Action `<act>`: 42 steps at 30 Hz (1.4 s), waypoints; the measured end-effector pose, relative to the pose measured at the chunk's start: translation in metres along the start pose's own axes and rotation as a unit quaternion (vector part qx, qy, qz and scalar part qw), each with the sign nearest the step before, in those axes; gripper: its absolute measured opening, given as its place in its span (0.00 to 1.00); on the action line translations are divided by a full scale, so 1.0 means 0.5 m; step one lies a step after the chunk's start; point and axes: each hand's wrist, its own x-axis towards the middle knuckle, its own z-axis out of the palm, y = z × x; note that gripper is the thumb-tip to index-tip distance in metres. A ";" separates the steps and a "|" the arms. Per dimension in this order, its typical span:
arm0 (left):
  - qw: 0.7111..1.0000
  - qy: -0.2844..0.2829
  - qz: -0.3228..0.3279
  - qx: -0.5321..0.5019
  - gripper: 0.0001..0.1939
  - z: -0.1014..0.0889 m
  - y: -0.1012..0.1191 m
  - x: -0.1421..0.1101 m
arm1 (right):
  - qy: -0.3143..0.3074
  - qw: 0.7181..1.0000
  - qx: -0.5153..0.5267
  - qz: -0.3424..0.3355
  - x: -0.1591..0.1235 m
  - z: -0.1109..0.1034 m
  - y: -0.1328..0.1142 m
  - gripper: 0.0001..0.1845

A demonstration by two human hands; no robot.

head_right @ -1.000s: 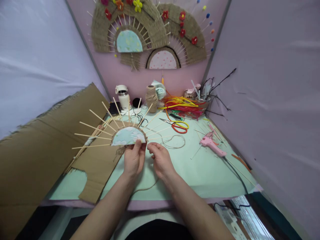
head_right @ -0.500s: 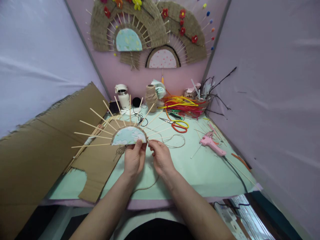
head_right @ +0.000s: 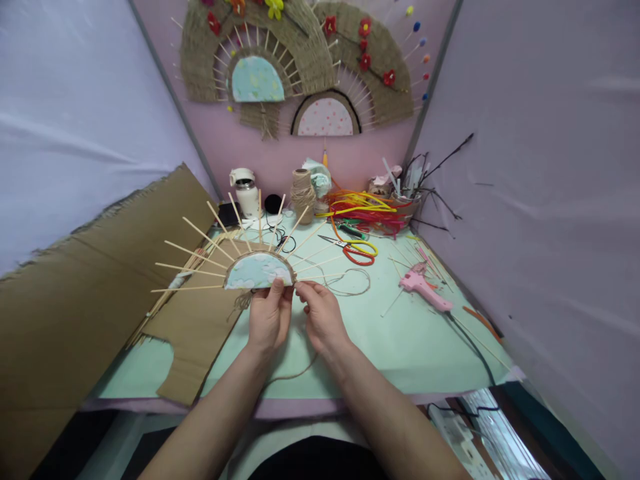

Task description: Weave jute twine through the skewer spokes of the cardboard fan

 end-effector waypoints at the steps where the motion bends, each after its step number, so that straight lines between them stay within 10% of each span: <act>1: 1.000 0.000 -0.003 -0.002 0.15 0.001 0.000 0.000 | 0.001 1.000 -0.004 -0.003 0.001 -0.001 0.002 0.11; 32: 0.994 0.032 -0.100 0.010 0.18 -0.006 0.005 0.005 | 0.036 0.951 -0.194 -0.238 0.013 -0.031 0.026 0.08; 42: 0.992 0.075 -0.104 -0.008 0.19 -0.011 0.011 0.016 | 0.064 0.969 -0.158 -0.177 0.013 -0.036 0.027 0.07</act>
